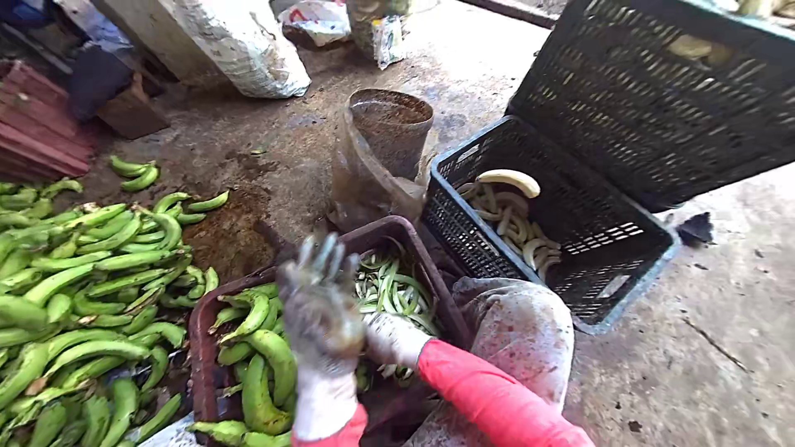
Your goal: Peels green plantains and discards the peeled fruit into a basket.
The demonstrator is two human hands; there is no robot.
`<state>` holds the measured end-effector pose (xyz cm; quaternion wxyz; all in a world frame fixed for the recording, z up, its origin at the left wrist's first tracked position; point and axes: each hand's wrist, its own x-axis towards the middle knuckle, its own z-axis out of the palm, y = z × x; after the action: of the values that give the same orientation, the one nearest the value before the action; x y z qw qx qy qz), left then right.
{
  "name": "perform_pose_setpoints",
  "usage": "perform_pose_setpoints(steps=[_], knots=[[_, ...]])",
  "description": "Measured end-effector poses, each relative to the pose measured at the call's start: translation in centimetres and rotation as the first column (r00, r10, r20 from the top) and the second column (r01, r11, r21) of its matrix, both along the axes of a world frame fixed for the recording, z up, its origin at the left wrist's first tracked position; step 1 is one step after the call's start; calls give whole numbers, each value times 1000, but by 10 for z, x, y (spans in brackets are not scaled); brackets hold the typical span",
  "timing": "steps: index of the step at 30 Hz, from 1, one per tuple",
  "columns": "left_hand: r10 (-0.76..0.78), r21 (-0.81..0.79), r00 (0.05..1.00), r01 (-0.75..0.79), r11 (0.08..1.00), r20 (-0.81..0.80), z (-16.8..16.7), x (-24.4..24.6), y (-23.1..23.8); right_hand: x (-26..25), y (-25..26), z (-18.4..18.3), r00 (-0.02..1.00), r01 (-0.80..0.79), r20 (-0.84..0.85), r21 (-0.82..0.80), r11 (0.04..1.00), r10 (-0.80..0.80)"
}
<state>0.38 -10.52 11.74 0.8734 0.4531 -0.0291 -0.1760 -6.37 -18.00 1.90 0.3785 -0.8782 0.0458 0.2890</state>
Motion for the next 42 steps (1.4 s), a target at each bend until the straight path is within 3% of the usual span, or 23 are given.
perform_pose_setpoints(steps=[3, 7, 10, 14, 17, 19, 22, 25, 27, 29, 30, 31, 32, 33, 34, 35, 36, 37, 38, 40, 41, 42], knots=[[122, 66, 989, -116, 991, -89, -32, 2, 65, 5, 31, -48, 979, -204, -21, 30, 979, 204], [184, 33, 972, -181, 983, -144, -55, -1, 127, 19, 32, -74, 976, -212, 20, -109, 971, 216], [220, 64, 959, -211, 975, -179, -59, -1, 141, 25, 30, -89, 972, -233, -18, -171, 957, 234], [147, 29, 974, -144, 989, -174, -51, -3, 141, 27, 36, -91, 974, -224, -26, -203, 953, 223], [105, 47, 979, -98, 994, -177, -45, -3, 140, 31, 28, -65, 996, -18, 91, -58, 998, 23], [114, 130, 976, -91, 987, -183, -47, -4, 141, 38, 19, -26, 980, 187, 43, 132, 973, -194], [99, 328, 958, -5, 945, -269, -66, 0, 140, 43, 4, 29, 900, 424, -58, 342, 838, -432], [1, 403, 895, 200, 893, -446, -92, -6, 124, 32, -7, 76, 856, 468, -70, 525, 711, -511], [-155, 194, 841, 293, 936, -519, -93, -17, 106, 20, -12, 95, 878, 388, -4, 590, 708, -478], [-327, -184, 830, 272, 945, -453, -95, -23, 85, 7, -16, 103, 904, 294, 51, 649, 702, -425], [-336, -298, 841, 220, 929, -425, -96, -22, 74, 1, -19, 102, 910, 272, 57, 666, 694, -411], [-284, -282, 867, 175, 943, -410, -97, -20, 67, -5, -24, 99, 907, 284, 48, 663, 692, -419], [-202, -149, 900, 155, 977, -387, -98, -17, 65, -10, -32, 97, 894, 325, 39, 632, 704, -447], [-115, 111, 944, 156, 982, -308, -100, -12, 65, -13, -42, 96, 872, 393, 24, 562, 728, -489], [-82, 418, 980, 151, 896, -179, -104, -7, 68, -13, -53, 93, 837, 486, -2, 463, 741, -548], [-121, 671, 990, 136, 728, -69, -107, -1, 72, -11, -64, 89, 779, 594, -44, 369, 715, -625], [-159, 803, 987, 95, 589, 0, -110, 4, 74, -9, -72, 83, 700, 691, -65, 309, 653, -711], [-155, 821, 988, 75, 566, 17, -111, 6, 75, -8, -78, 78, 628, 756, -64, 286, 589, -775], [-108, 732, 994, 82, 676, -11, -110, 7, 75, -9, -81, 76, 575, 788, -51, 303, 536, -816], [-71, 252, 989, 103, 962, -134, -108, 8, 75, -12, -82, 75, 544, 789, -17, 351, 505, -839], [-117, -29, 976, 113, 993, -184, -105, 7, 75, -15, -81, 73, 577, 763, 13, 347, 545, -817], [-145, -236, 968, 95, 967, -205, -101, 8, 74, -17, -78, 71, 632, 716, 61, 336, 612, -773]])
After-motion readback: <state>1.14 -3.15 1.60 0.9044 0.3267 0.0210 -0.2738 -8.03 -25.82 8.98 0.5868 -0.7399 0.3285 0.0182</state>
